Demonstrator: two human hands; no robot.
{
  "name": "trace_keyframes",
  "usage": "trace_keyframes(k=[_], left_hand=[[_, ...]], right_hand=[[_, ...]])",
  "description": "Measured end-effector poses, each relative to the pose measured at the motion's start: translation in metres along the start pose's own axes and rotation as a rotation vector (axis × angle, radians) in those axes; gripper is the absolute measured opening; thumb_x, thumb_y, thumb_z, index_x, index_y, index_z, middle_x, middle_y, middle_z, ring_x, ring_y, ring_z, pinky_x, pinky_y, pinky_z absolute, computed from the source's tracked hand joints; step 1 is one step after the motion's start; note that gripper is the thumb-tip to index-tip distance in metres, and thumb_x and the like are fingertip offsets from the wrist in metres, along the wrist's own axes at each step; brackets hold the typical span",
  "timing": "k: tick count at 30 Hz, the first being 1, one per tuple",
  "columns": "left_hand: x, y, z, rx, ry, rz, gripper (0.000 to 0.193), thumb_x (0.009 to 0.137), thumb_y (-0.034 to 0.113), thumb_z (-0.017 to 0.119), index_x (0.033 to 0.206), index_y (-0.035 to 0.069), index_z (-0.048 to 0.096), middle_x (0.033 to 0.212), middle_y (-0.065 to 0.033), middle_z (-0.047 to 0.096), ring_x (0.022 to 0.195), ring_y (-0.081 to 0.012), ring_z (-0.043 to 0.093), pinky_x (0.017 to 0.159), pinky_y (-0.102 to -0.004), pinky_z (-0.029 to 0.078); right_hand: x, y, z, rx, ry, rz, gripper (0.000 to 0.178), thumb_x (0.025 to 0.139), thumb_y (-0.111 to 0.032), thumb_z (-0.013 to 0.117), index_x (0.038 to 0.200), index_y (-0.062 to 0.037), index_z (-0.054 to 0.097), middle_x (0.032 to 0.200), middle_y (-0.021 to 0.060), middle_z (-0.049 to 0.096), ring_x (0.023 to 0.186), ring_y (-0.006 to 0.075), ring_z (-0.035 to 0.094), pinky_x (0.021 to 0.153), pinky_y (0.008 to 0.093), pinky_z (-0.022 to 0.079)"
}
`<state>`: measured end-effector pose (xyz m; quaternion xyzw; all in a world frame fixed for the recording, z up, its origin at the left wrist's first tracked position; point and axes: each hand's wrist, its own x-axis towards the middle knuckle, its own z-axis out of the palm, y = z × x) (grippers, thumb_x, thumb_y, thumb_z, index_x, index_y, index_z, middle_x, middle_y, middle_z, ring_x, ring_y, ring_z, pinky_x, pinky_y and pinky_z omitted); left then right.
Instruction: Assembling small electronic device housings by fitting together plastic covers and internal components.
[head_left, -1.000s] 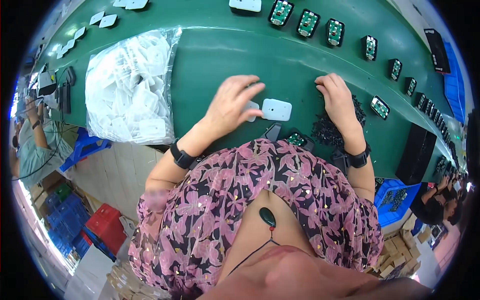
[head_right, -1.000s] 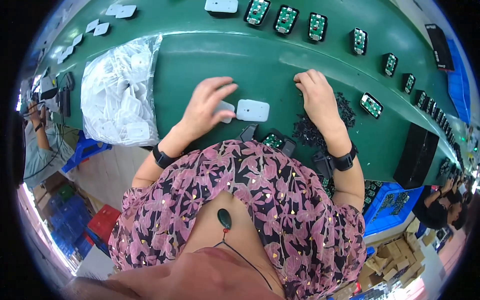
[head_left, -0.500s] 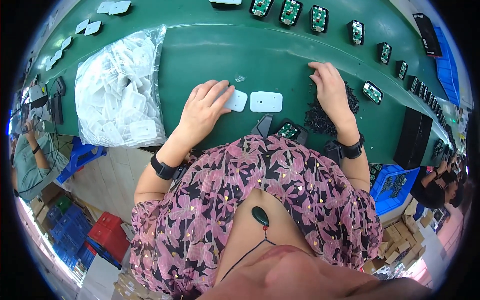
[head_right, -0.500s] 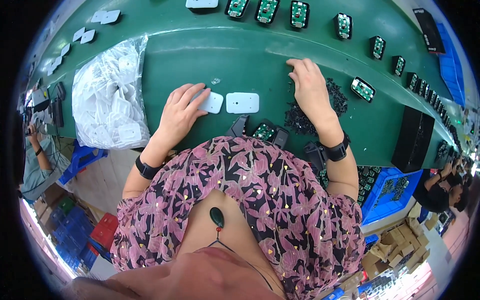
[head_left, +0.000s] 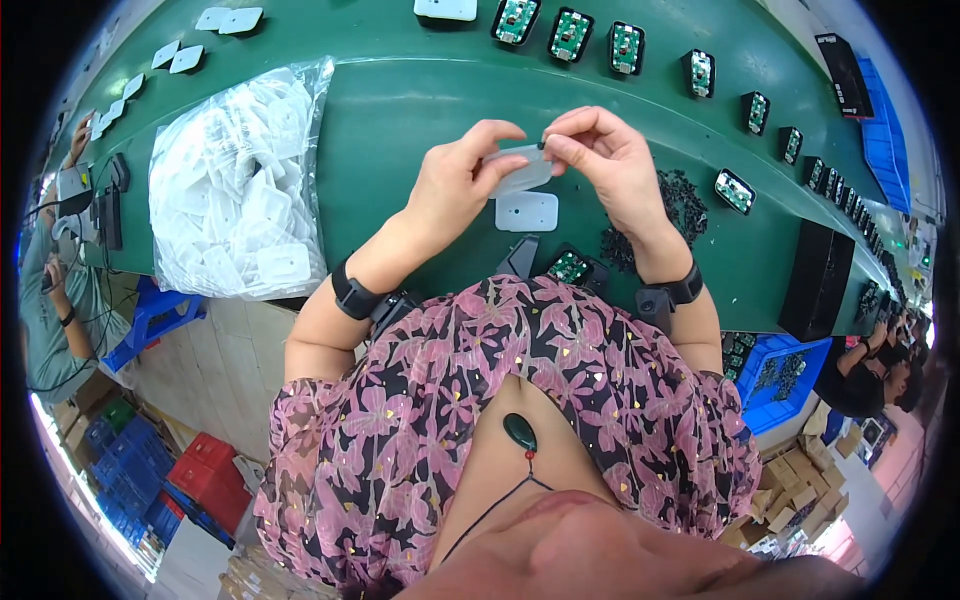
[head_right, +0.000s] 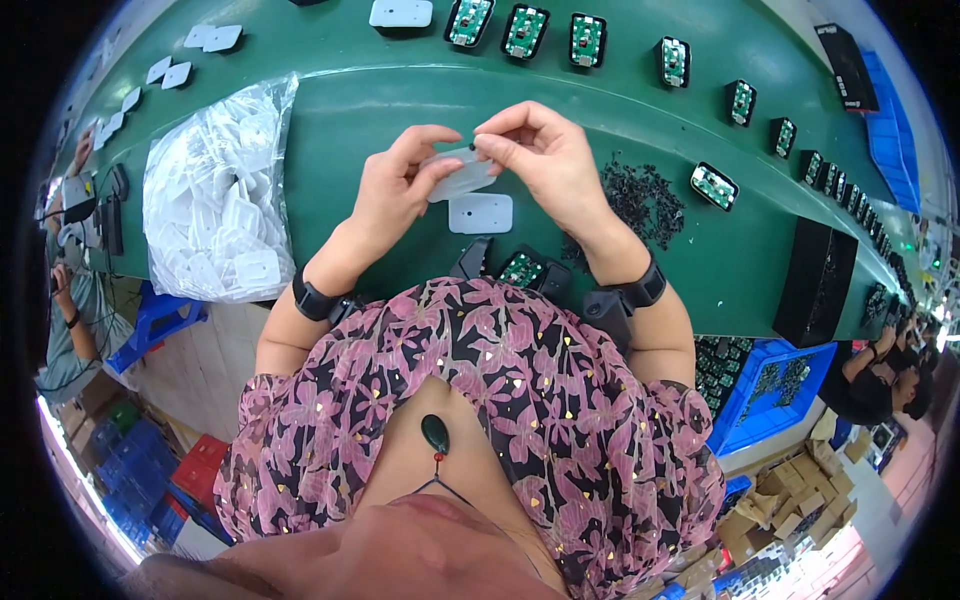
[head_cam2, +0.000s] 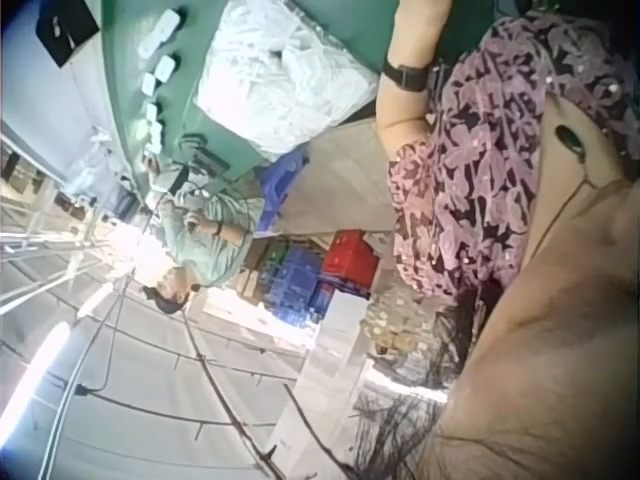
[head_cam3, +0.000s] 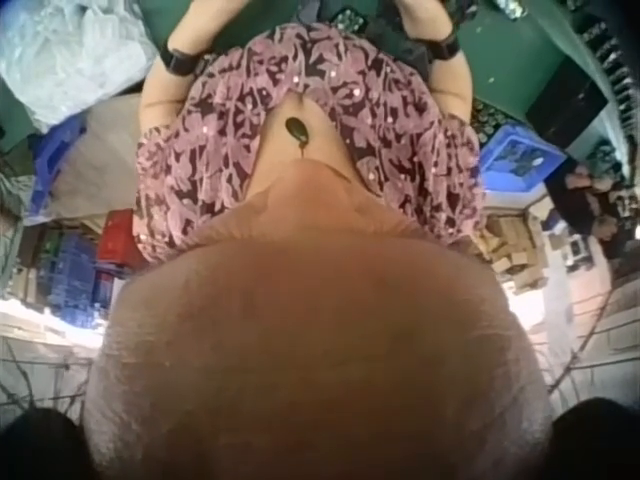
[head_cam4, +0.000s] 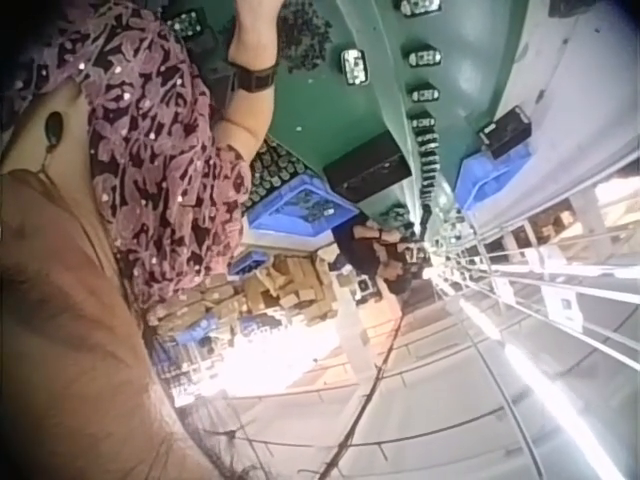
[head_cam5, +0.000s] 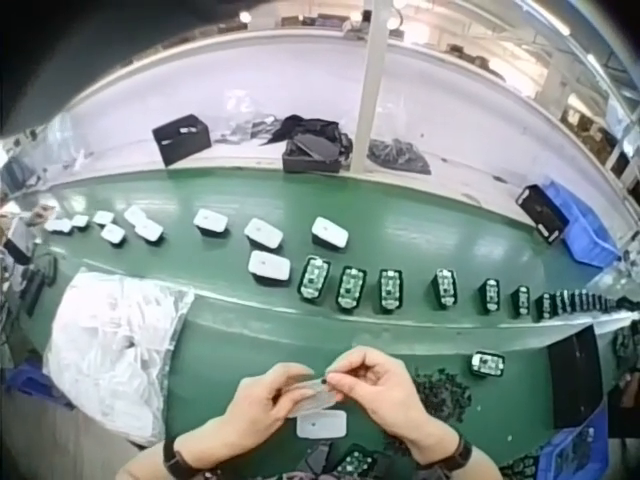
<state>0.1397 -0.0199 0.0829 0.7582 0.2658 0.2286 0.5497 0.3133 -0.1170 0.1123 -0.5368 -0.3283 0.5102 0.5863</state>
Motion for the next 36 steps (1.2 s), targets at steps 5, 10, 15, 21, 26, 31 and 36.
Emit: trace_keyframes(k=[5, 10, 15, 21, 26, 31, 36], left_hand=[[0.009, -0.006, 0.006, 0.162, 0.137, 0.274, 0.018, 0.088, 0.013, 0.066, 0.103, 0.006, 0.059, 0.07, -0.0138, 0.062, 0.057, -0.0266, 0.062, 0.051, -0.0332, 0.048], [0.01, 0.005, -0.005, 0.008, -0.005, 0.038, 0.015, 0.09, 0.01, 0.063, 0.104, 0.005, 0.059, 0.07, -0.0119, 0.063, 0.06, -0.0207, 0.066, 0.049, -0.0314, 0.048], [0.01, 0.002, -0.011, -0.609, -0.182, -0.322, 0.024, 0.093, 0.007, 0.06, 0.116, 0.001, 0.055, 0.084, -0.0102, 0.067, 0.069, -0.0169, 0.069, 0.055, -0.0267, 0.055], [0.004, -0.01, -0.023, -0.936, -0.187, -0.511, 0.033, 0.092, 0.003, 0.06, 0.121, -0.007, 0.05, 0.104, -0.0157, 0.064, 0.088, -0.0244, 0.07, 0.078, -0.0282, 0.059], [0.002, -0.014, -0.021, -0.858, -0.087, -0.504, 0.026, 0.093, 0.004, 0.059, 0.115, -0.008, 0.055, 0.104, -0.0138, 0.065, 0.09, -0.0215, 0.069, 0.082, -0.0288, 0.057], [-0.001, -0.013, -0.014, -0.826, -0.035, -0.421, 0.021, 0.093, 0.006, 0.059, 0.111, -0.007, 0.057, 0.101, -0.012, 0.066, 0.089, -0.0184, 0.069, 0.083, -0.0289, 0.055], [-0.003, -0.009, -0.005, -0.671, 0.069, -0.148, 0.014, 0.094, 0.007, 0.059, 0.104, -0.003, 0.059, 0.095, -0.0102, 0.066, 0.079, -0.0134, 0.066, 0.074, -0.025, 0.054]], right_hand=[[0.006, 0.006, 0.013, -0.099, 0.037, -0.011, 0.008, 0.087, -0.005, 0.067, 0.093, -0.0005, 0.065, 0.09, 0.003, 0.064, 0.083, 0.0101, 0.06, 0.077, 0.0239, 0.05], [0.009, 0.003, 0.016, -0.726, 0.064, -0.452, 0.007, 0.083, -0.004, 0.068, 0.087, -0.0006, 0.064, 0.084, 0.0072, 0.061, 0.076, 0.0169, 0.062, 0.065, 0.0286, 0.049], [0.013, 0.009, 0.018, -0.8, 0.143, -0.514, 0.007, 0.082, -0.005, 0.068, 0.085, -0.0012, 0.063, 0.082, 0.0084, 0.059, 0.069, 0.0214, 0.06, 0.057, 0.0311, 0.047], [0.014, 0.013, 0.02, -0.774, 0.186, -0.464, 0.008, 0.081, -0.008, 0.07, 0.082, -0.0031, 0.063, 0.08, 0.0069, 0.058, 0.067, 0.0215, 0.06, 0.055, 0.0312, 0.047], [0.015, 0.012, 0.025, -0.993, 0.156, -0.545, 0.011, 0.079, -0.012, 0.072, 0.08, -0.0063, 0.063, 0.078, 0.0044, 0.058, 0.065, 0.0202, 0.059, 0.054, 0.032, 0.046], [0.015, 0.013, 0.032, -0.938, 0.198, -0.484, 0.014, 0.078, -0.015, 0.073, 0.078, -0.007, 0.062, 0.076, 0.0035, 0.057, 0.06, 0.0191, 0.056, 0.053, 0.032, 0.044], [0.014, 0.014, 0.034, -0.791, 0.224, -0.202, 0.017, 0.081, -0.019, 0.073, 0.078, -0.0066, 0.061, 0.073, 0.0021, 0.053, 0.058, 0.0155, 0.053, 0.053, 0.0296, 0.043]])
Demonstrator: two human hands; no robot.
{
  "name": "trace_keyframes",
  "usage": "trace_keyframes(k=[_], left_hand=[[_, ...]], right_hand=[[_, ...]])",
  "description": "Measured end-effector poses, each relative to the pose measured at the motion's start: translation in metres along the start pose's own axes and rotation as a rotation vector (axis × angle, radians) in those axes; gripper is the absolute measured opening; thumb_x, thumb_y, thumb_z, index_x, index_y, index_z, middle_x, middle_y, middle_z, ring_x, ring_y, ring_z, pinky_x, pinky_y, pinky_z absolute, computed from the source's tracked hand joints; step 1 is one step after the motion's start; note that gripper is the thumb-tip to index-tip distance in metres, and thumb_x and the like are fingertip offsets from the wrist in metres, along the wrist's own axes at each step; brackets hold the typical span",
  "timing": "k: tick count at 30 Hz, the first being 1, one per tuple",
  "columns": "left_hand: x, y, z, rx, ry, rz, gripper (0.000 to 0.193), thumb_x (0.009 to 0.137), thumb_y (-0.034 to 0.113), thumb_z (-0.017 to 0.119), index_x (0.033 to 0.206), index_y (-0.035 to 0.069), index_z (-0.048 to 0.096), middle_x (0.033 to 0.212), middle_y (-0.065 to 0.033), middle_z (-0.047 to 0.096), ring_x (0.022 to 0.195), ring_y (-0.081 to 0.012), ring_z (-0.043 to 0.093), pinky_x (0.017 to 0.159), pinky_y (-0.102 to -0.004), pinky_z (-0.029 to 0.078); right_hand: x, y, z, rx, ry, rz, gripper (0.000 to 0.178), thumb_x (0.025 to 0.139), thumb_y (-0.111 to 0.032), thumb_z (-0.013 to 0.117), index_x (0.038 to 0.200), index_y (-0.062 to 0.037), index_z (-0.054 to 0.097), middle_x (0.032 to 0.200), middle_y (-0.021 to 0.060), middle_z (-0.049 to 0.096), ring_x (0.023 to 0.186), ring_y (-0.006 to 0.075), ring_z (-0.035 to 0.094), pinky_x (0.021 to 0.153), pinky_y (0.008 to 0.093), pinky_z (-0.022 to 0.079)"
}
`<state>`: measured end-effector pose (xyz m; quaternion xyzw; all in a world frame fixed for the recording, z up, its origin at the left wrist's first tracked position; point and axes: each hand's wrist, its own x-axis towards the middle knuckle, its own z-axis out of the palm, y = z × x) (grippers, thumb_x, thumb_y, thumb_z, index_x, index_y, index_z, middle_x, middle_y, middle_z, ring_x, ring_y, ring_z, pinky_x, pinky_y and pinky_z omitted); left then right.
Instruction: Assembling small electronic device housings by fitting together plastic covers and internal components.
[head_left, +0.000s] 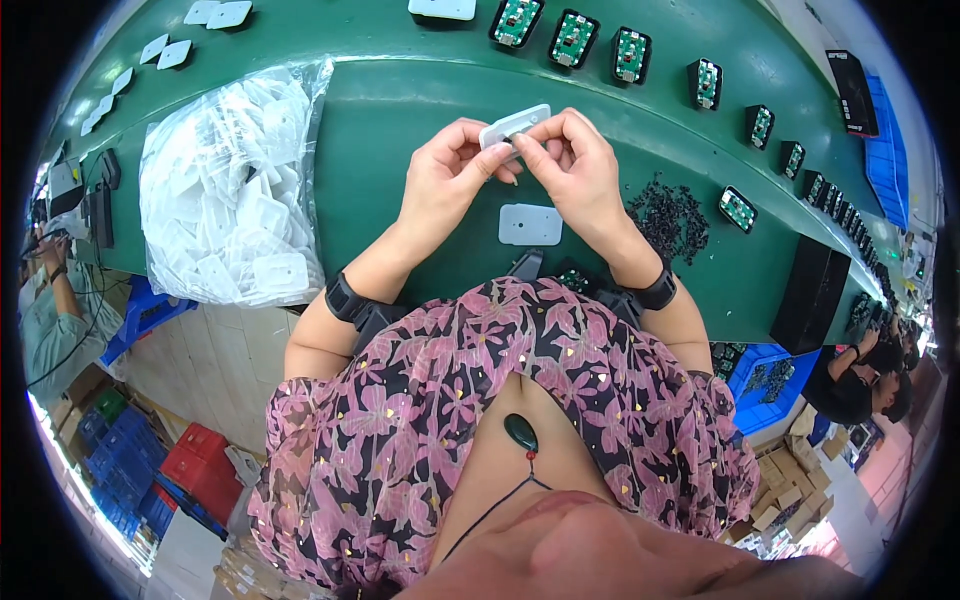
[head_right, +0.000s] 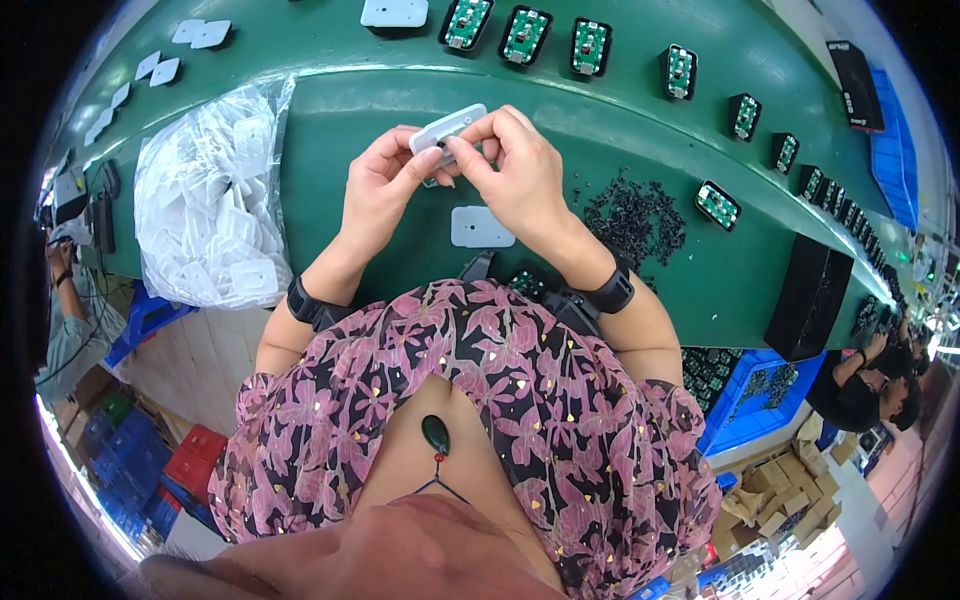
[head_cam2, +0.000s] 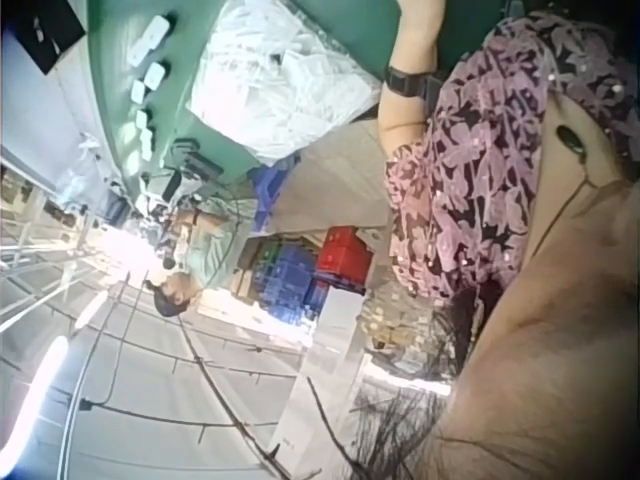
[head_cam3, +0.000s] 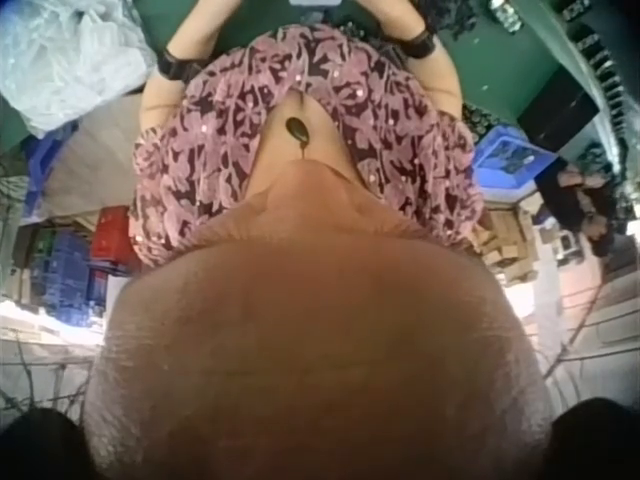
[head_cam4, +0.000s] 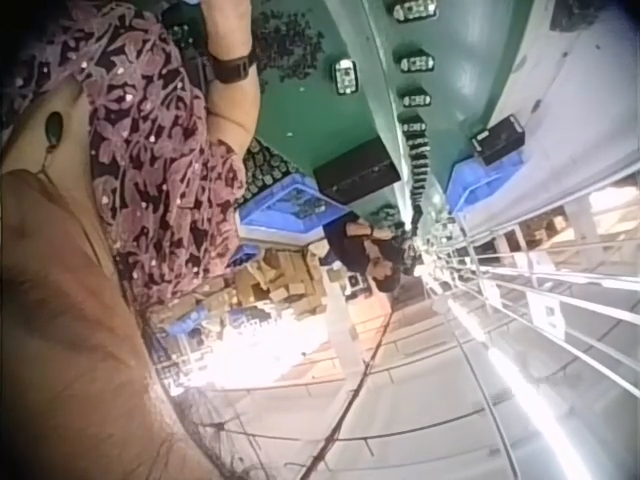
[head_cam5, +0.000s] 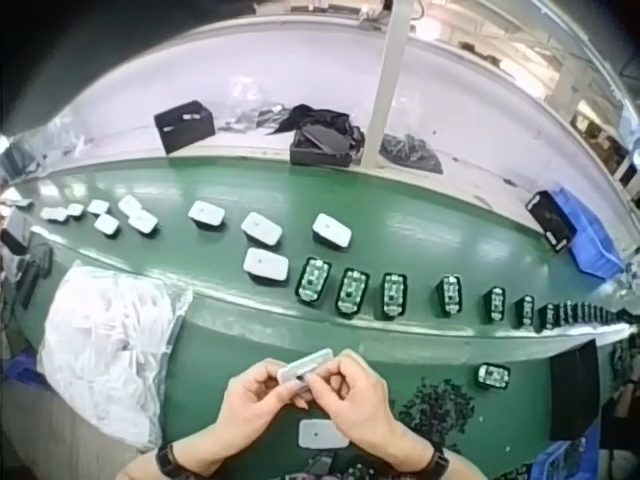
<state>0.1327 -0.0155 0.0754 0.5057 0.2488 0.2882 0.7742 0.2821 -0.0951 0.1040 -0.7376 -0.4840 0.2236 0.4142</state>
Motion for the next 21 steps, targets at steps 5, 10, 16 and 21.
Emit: trace_keyframes(k=[5, 10, 16, 21], left_hand=[[0.001, -0.002, -0.001, 0.035, 0.044, 0.062, 0.012, 0.094, 0.009, 0.06, 0.099, -0.002, 0.06, 0.086, -0.0086, 0.066, 0.072, -0.0107, 0.062, 0.067, -0.0229, 0.051], [0.0, 0.002, -0.006, 0.049, 0.046, -0.002, 0.012, 0.094, 0.009, 0.061, 0.098, -0.002, 0.059, 0.08, -0.0072, 0.065, 0.071, -0.0096, 0.061, 0.065, -0.0218, 0.05], [-0.001, 0.003, -0.003, 0.08, -0.014, 0.014, 0.012, 0.093, 0.008, 0.061, 0.098, -0.002, 0.06, 0.082, -0.0073, 0.066, 0.072, -0.0094, 0.062, 0.066, -0.0217, 0.05], [0.002, 0.004, -0.007, -0.105, 0.048, -0.096, 0.015, 0.096, 0.009, 0.057, 0.102, -0.005, 0.057, 0.088, -0.0094, 0.066, 0.075, -0.0135, 0.065, 0.067, -0.0247, 0.053]], right_hand=[[-0.002, -0.003, 0.001, 0.055, -0.043, 0.068, 0.02, 0.082, -0.021, 0.074, 0.079, -0.0057, 0.061, 0.074, 0.0025, 0.053, 0.058, 0.0147, 0.049, 0.054, 0.0288, 0.042], [0.002, -0.007, -0.009, -0.043, 0.188, -0.252, 0.027, 0.078, -0.022, 0.077, 0.088, -0.005, 0.059, 0.088, 0.0039, 0.057, 0.072, 0.0166, 0.052, 0.06, 0.0286, 0.043], [0.006, 0.007, -0.013, 0.02, -0.161, -0.089, 0.028, 0.079, -0.016, 0.075, 0.094, -0.0042, 0.055, 0.088, 0.0039, 0.057, 0.073, 0.0152, 0.052, 0.061, 0.0283, 0.044], [0.012, -0.001, -0.011, 0.157, -0.236, 0.1, 0.027, 0.082, -0.016, 0.073, 0.094, -0.0029, 0.053, 0.08, 0.004, 0.058, 0.068, 0.0119, 0.053, 0.06, 0.0277, 0.044]])
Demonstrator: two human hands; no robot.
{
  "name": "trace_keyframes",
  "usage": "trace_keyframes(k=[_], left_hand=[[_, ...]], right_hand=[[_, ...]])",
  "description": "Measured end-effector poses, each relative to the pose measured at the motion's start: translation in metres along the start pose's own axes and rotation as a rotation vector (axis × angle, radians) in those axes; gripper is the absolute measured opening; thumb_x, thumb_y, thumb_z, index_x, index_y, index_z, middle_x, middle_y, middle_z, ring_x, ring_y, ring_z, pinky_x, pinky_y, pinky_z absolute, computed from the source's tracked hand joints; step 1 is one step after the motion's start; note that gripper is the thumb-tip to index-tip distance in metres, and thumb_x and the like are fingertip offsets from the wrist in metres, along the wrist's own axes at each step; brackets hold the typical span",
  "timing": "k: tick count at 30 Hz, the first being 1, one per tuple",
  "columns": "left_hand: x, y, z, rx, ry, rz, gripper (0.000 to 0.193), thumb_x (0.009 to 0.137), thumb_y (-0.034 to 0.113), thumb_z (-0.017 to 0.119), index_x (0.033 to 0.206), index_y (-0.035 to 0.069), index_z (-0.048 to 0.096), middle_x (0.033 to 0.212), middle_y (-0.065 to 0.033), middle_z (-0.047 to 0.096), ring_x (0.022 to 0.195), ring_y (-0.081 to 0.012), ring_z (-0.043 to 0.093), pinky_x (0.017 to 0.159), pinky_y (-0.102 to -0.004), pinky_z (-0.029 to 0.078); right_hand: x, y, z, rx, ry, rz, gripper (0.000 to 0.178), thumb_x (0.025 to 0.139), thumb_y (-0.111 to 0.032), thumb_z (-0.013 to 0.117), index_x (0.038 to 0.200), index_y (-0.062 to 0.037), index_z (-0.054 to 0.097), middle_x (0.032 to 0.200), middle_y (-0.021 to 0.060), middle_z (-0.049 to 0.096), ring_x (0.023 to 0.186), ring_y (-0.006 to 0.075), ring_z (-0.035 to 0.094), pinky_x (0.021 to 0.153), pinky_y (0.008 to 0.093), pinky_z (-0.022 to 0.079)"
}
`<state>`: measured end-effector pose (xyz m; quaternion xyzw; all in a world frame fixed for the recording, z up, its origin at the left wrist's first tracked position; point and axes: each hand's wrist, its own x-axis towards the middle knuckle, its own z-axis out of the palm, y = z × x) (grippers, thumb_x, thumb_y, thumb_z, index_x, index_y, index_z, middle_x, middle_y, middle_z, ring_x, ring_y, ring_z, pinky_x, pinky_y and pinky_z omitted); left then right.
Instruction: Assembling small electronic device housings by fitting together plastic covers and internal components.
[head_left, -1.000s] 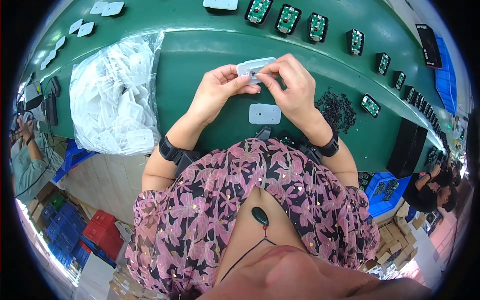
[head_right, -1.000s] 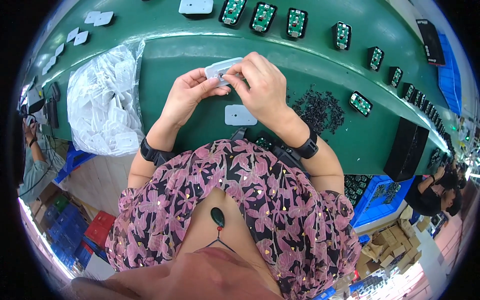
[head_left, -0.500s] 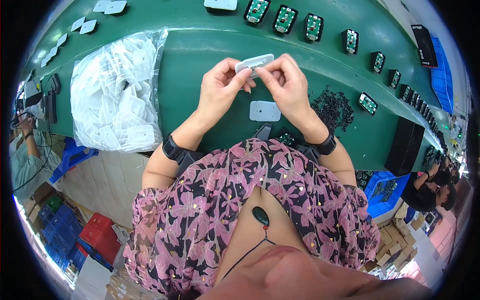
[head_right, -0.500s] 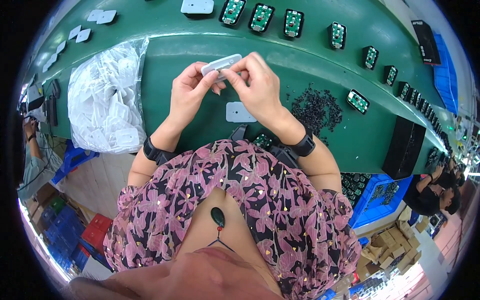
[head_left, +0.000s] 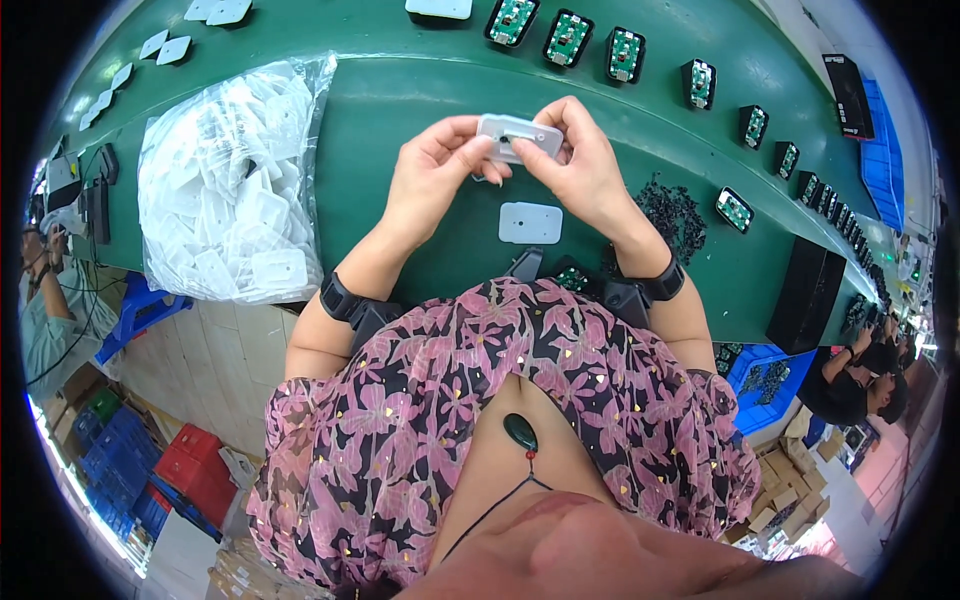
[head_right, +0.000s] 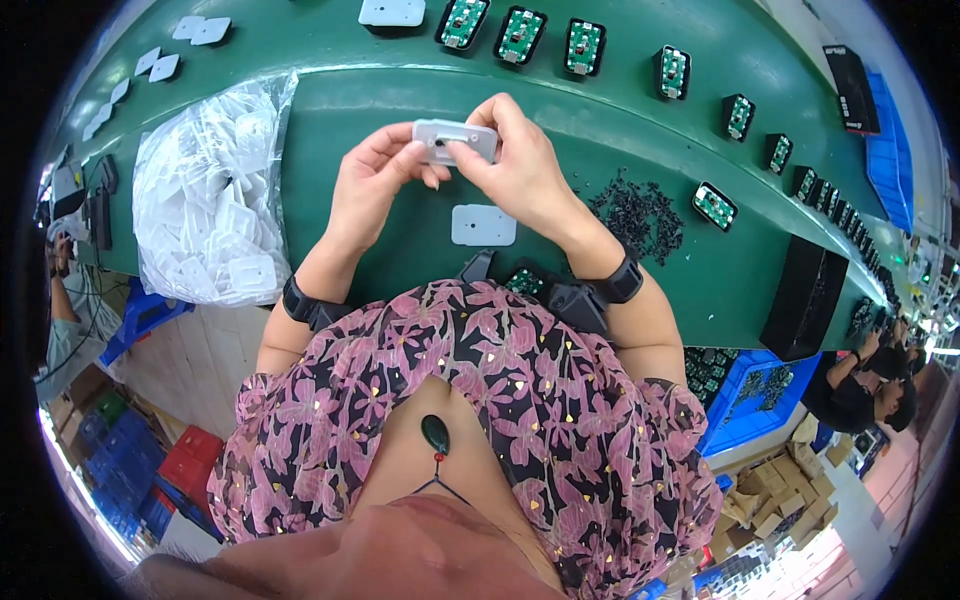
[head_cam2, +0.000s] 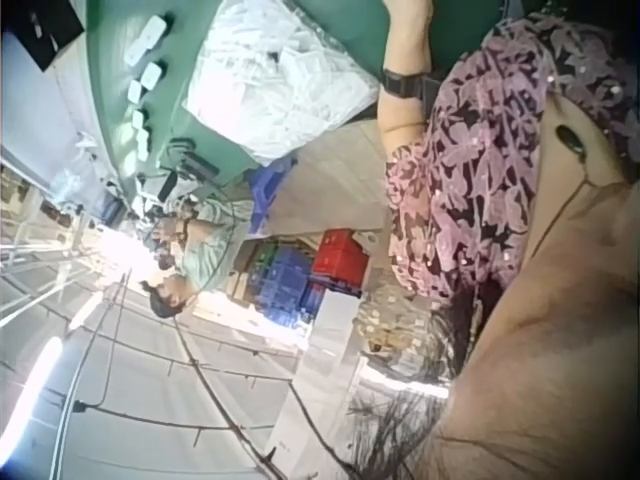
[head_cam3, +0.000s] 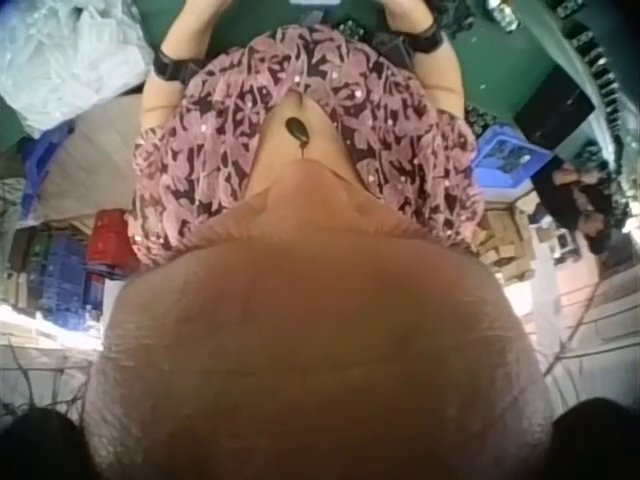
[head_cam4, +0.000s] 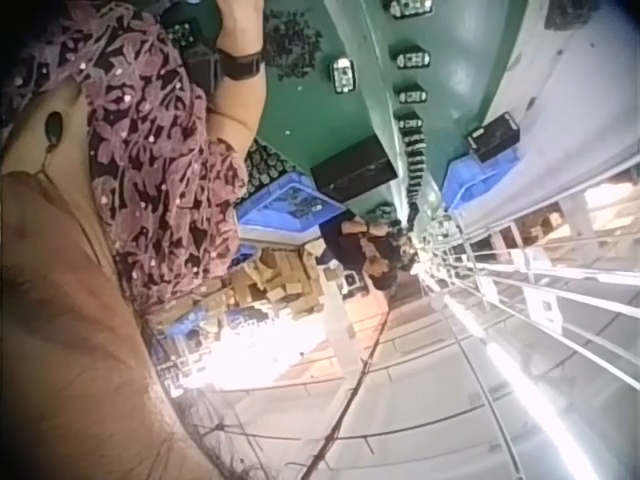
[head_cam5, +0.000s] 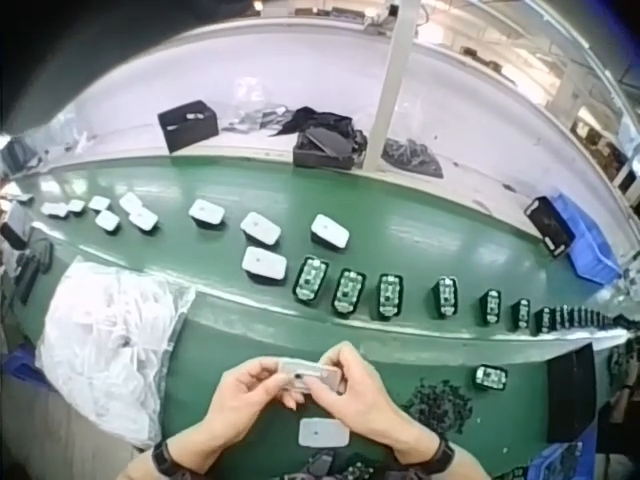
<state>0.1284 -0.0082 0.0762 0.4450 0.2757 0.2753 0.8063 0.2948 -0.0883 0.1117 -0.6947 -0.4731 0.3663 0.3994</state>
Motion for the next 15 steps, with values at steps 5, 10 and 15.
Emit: trace_keyframes(k=[5, 10, 15], left_hand=[[0.015, -0.01, -0.021, -0.022, 0.164, 0.045, 0.018, 0.097, 0.009, 0.055, 0.108, -0.005, 0.057, 0.087, -0.0111, 0.066, 0.068, -0.0143, 0.065, 0.062, -0.0246, 0.052], [0.028, -0.002, -0.024, 0.724, 0.323, 0.185, 0.01, 0.093, 0.012, 0.059, 0.092, 0.003, 0.064, 0.085, -0.0085, 0.066, 0.064, -0.0171, 0.063, 0.059, -0.0311, 0.05], [0.024, -0.006, -0.014, 1.31, 0.283, 0.54, 0.038, 0.08, 0.032, 0.071, 0.106, 0.006, 0.062, 0.092, -0.0107, 0.056, 0.078, -0.0287, 0.058, 0.065, -0.0388, 0.05]], right_hand=[[0.03, 0.01, 0.003, -0.019, -0.022, -0.072, 0.035, 0.081, -0.027, 0.076, 0.093, -0.003, 0.054, 0.08, 0.0026, 0.058, 0.068, 0.0102, 0.053, 0.06, 0.0274, 0.045], [0.122, -0.016, -0.02, -0.977, 0.463, -0.625, 0.035, 0.081, -0.036, 0.07, 0.088, -0.0021, 0.062, 0.093, 0.0165, 0.065, 0.085, 0.0261, 0.062, 0.066, 0.041, 0.046], [0.171, -0.004, -0.011, -1.267, 0.08, -0.317, 0.048, 0.08, -0.054, 0.062, 0.084, -0.0065, 0.065, 0.069, 0.0117, 0.066, 0.069, 0.0285, 0.066, 0.066, 0.0421, 0.045]])
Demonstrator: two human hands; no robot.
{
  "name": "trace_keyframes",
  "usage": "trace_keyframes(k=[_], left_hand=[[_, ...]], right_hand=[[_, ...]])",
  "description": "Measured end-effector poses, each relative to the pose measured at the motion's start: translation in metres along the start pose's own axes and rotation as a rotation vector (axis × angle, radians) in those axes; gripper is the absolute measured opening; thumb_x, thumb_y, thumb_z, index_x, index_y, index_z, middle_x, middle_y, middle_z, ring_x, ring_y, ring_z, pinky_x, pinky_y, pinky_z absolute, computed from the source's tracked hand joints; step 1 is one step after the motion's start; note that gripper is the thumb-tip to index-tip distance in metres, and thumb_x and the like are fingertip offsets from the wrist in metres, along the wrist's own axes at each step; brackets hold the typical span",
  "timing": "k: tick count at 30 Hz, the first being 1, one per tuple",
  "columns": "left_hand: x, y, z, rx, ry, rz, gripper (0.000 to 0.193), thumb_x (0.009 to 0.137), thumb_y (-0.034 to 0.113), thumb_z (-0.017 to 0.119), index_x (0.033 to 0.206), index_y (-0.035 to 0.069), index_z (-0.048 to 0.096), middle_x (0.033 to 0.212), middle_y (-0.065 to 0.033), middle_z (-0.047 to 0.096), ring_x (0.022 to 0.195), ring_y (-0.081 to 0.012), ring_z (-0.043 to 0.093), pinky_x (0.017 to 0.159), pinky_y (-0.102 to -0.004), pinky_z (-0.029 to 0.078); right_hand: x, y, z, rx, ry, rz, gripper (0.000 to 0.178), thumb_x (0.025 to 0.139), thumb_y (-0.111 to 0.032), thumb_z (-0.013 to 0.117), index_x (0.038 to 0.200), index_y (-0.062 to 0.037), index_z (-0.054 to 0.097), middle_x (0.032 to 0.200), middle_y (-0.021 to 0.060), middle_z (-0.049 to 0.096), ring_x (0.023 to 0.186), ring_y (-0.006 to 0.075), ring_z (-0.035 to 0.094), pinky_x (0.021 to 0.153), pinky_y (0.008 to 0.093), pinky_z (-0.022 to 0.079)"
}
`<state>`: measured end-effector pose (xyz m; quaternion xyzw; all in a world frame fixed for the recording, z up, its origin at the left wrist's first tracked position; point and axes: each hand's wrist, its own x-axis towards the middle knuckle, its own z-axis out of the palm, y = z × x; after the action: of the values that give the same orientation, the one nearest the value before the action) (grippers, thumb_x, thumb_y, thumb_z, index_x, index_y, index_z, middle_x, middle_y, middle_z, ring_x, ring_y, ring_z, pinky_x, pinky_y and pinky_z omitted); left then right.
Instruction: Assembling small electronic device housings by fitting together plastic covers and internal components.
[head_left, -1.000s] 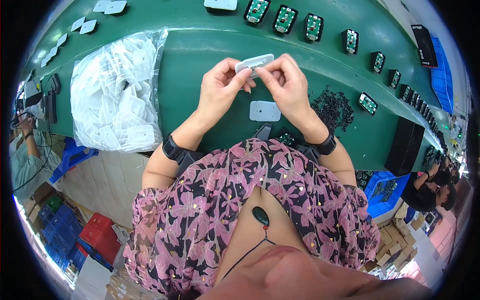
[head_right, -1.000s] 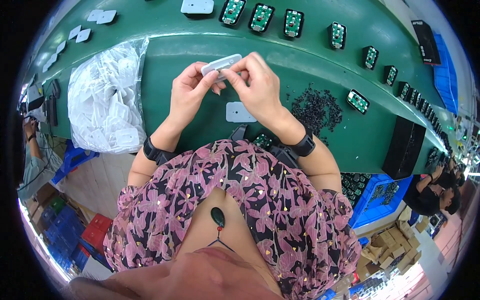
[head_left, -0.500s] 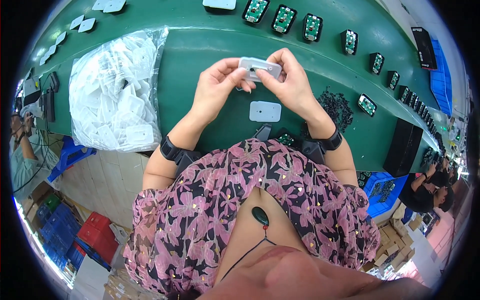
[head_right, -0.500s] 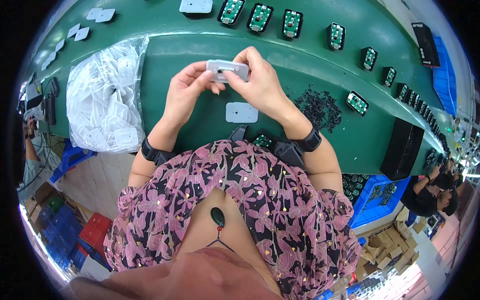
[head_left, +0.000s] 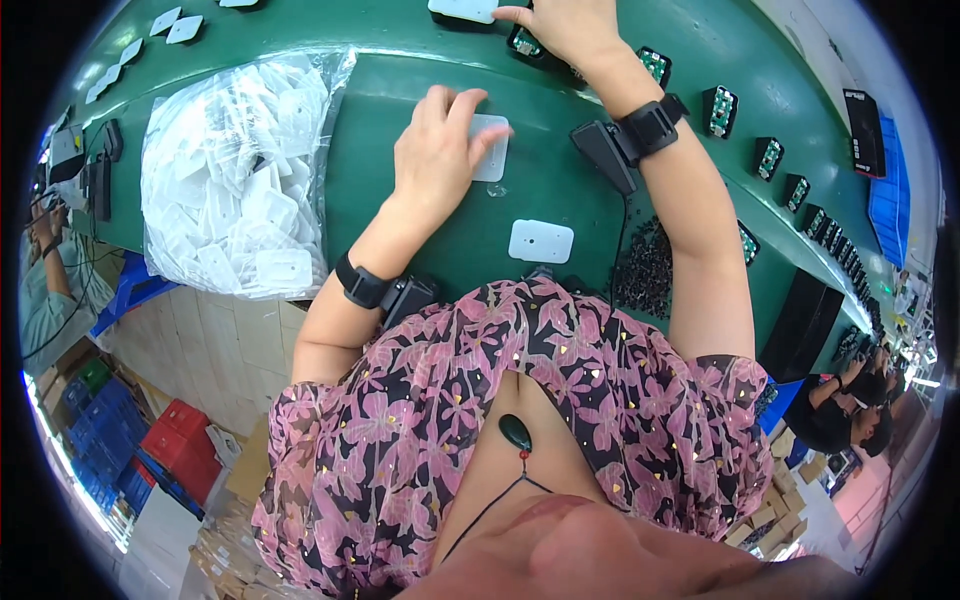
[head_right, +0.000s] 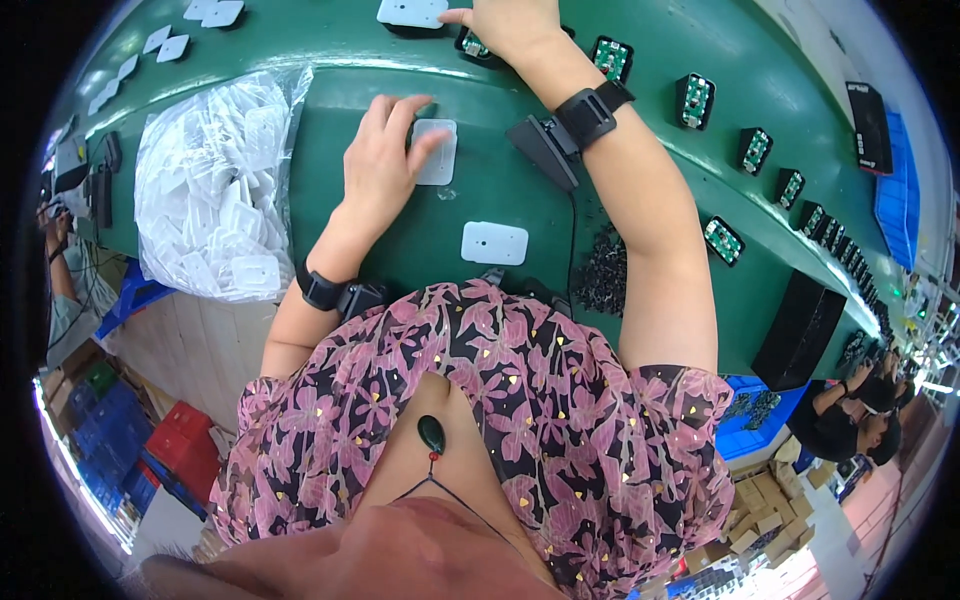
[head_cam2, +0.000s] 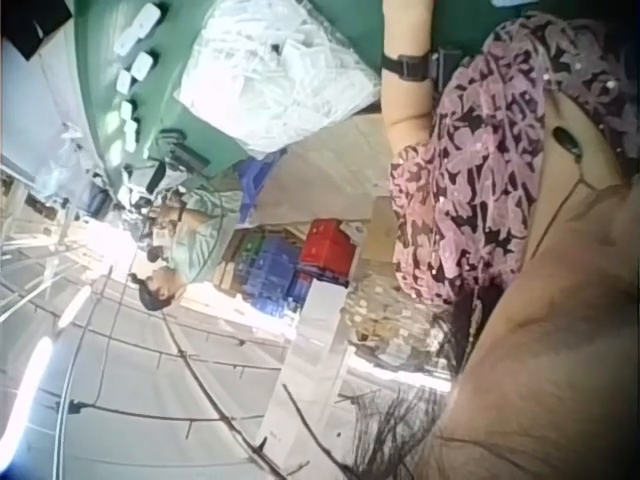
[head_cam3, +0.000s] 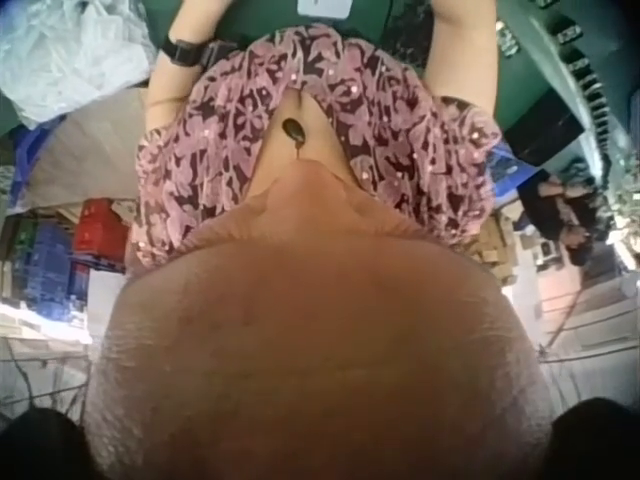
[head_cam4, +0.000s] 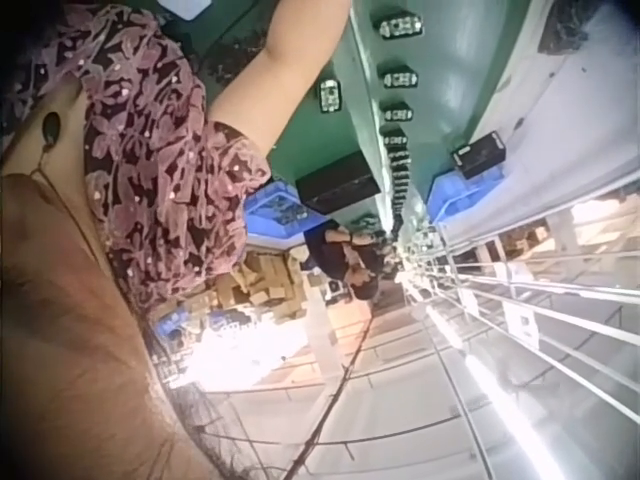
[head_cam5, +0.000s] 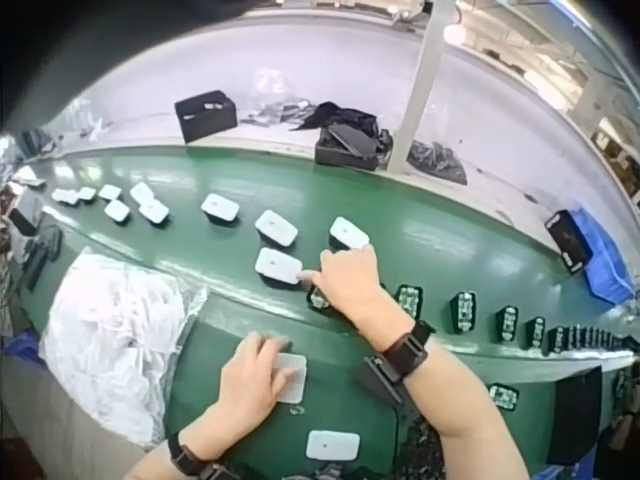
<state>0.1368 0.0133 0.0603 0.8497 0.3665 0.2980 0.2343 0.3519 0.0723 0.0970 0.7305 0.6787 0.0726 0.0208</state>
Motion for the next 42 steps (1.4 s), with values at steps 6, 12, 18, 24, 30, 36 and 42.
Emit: trace_keyframes(k=[6, 12, 18, 24, 30, 36, 42], left_hand=[[-0.032, 0.013, -0.008, 0.167, -0.119, 0.062, 0.075, 0.068, 0.034, 0.079, 0.131, 0.005, 0.048, 0.107, -0.0134, 0.05, 0.095, -0.0297, 0.05, 0.083, -0.0412, 0.043], [-0.031, 0.002, -0.008, -0.007, -0.097, 0.203, 0.06, 0.073, 0.007, 0.071, 0.13, 0.006, 0.049, 0.114, -0.0111, 0.054, 0.105, -0.0297, 0.052, 0.088, -0.0399, 0.043], [-0.023, 0.0, -0.002, -0.039, -0.113, 0.259, 0.059, 0.075, 0.002, 0.069, 0.131, 0.006, 0.049, 0.115, -0.0115, 0.058, 0.107, -0.0293, 0.053, 0.091, -0.0403, 0.042], [-0.027, -0.006, -0.006, -0.209, -0.047, 0.193, 0.055, 0.078, -0.005, 0.059, 0.13, 0.008, 0.051, 0.123, -0.0104, 0.058, 0.113, -0.0282, 0.054, 0.094, -0.0395, 0.043], [-0.032, -0.012, -0.008, -0.213, -0.082, 0.244, 0.047, 0.08, -0.006, 0.049, 0.124, 0.007, 0.058, 0.129, -0.0087, 0.058, 0.117, -0.0271, 0.055, 0.097, -0.0387, 0.044], [-0.035, -0.014, -0.007, -0.15, -0.117, 0.257, 0.051, 0.078, -0.006, 0.049, 0.126, 0.008, 0.059, 0.13, -0.0062, 0.058, 0.119, -0.0251, 0.055, 0.098, -0.0384, 0.044], [-0.035, -0.008, -0.008, -0.01, -0.077, 0.299, 0.041, 0.083, 0.001, 0.055, 0.123, 0.006, 0.061, 0.125, -0.0098, 0.061, 0.118, -0.0254, 0.057, 0.095, -0.0374, 0.046]], right_hand=[[-0.051, 0.006, -0.019, 0.452, 0.285, 0.002, 0.033, 0.079, -0.034, 0.069, 0.095, -0.0052, 0.062, 0.085, 0.0113, 0.063, 0.079, 0.0267, 0.061, 0.071, 0.0383, 0.046], [-0.156, 0.011, -0.03, 0.733, 0.311, -0.005, 0.043, 0.079, -0.015, 0.073, 0.119, -0.0072, 0.06, 0.11, 0.0145, 0.056, 0.101, 0.0316, 0.057, 0.088, 0.0379, 0.046], [-0.191, 0.021, -0.017, 0.631, 0.185, -0.01, 0.038, 0.079, -0.009, 0.071, 0.116, -0.0058, 0.061, 0.115, 0.013, 0.062, 0.106, 0.0316, 0.057, 0.091, 0.0391, 0.047], [-0.171, -0.016, -0.033, 0.709, 0.253, -0.163, 0.039, 0.077, -0.008, 0.071, 0.114, -0.0039, 0.06, 0.113, 0.0117, 0.064, 0.105, 0.0308, 0.059, 0.09, 0.0383, 0.048], [-0.158, -0.036, -0.022, 0.599, 0.165, -0.295, 0.038, 0.075, -0.01, 0.071, 0.112, -0.0053, 0.06, 0.113, 0.0074, 0.063, 0.102, 0.026, 0.059, 0.085, 0.0352, 0.051], [-0.164, -0.039, -0.014, 0.57, 0.208, -0.286, 0.043, 0.073, -0.008, 0.072, 0.114, -0.0053, 0.06, 0.113, 0.0065, 0.062, 0.101, 0.0257, 0.059, 0.082, 0.0346, 0.052], [-0.163, -0.04, -0.012, 0.603, 0.213, -0.246, 0.043, 0.071, -0.009, 0.074, 0.113, -0.0063, 0.063, 0.111, 0.0068, 0.063, 0.1, 0.0261, 0.06, 0.08, 0.0345, 0.052]])
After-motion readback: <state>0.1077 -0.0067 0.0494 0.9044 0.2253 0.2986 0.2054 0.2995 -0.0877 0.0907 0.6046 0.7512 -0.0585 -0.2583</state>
